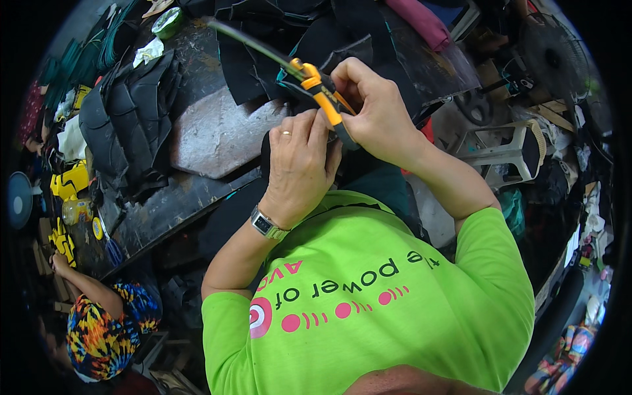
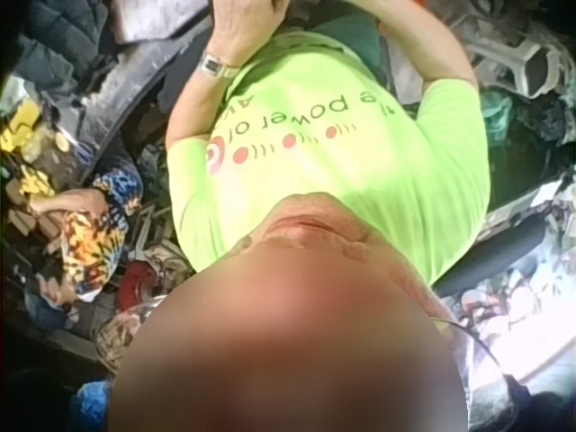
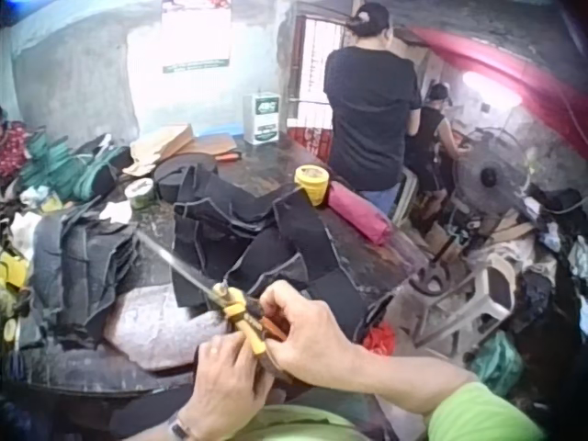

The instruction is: The person uses shears to cut black fabric pieces on a cluttered workbench. They repeatedly pick up fabric, trim edges, and place cut pieces back on the table. A second person is visible nearby, also cutting fabric.

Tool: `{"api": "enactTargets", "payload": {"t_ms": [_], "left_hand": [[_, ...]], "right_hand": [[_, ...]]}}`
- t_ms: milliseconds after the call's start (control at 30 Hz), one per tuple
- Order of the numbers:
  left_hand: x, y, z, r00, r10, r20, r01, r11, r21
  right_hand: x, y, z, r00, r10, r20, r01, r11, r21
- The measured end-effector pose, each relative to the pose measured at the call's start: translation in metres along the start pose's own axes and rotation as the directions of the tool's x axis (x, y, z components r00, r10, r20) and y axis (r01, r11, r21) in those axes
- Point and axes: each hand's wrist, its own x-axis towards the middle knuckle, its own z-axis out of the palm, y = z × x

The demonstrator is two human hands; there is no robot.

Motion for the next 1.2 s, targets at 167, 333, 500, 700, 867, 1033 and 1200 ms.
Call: {"api": "enactTargets", "payload": {"t_ms": [167,333,500,700,867,1033,1200], "left_hand": [[-0.005,-0.01,0.002,0.981,-0.196,-0.004,0.174,0.881,-0.441],[-0.007,-0.021,-0.009,0.867,-0.344,0.359,0.449,0.229,-0.864],[0.002,-0.03,-0.032,0.829,-0.154,0.537,0.535,-0.056,-0.843],[0.003,-0.036,-0.042,0.851,-0.194,0.488,0.473,-0.117,-0.873],[-0.003,-0.053,-0.042,0.884,-0.164,0.439,0.385,-0.28,-0.88],[-0.009,-0.057,-0.038,0.876,-0.232,0.423,0.348,-0.302,-0.888],[-0.012,-0.055,-0.037,0.878,-0.262,0.401,0.322,-0.297,-0.899]], "right_hand": [[-0.002,0.012,-0.009,0.985,0.151,0.079,-0.17,0.906,0.387],[0.009,0.025,-0.012,0.965,0.235,0.119,-0.263,0.858,0.441],[0.015,0.029,-0.012,0.956,0.255,0.143,-0.292,0.86,0.418],[-0.02,0.009,-0.034,0.864,0.304,0.402,-0.478,0.748,0.46],[-0.059,0.02,-0.048,0.582,0.323,0.746,-0.731,0.61,0.306],[-0.078,0.035,-0.037,0.507,0.349,0.788,-0.771,0.593,0.233],[-0.065,0.034,-0.026,0.52,0.29,0.803,-0.754,0.598,0.273]]}}
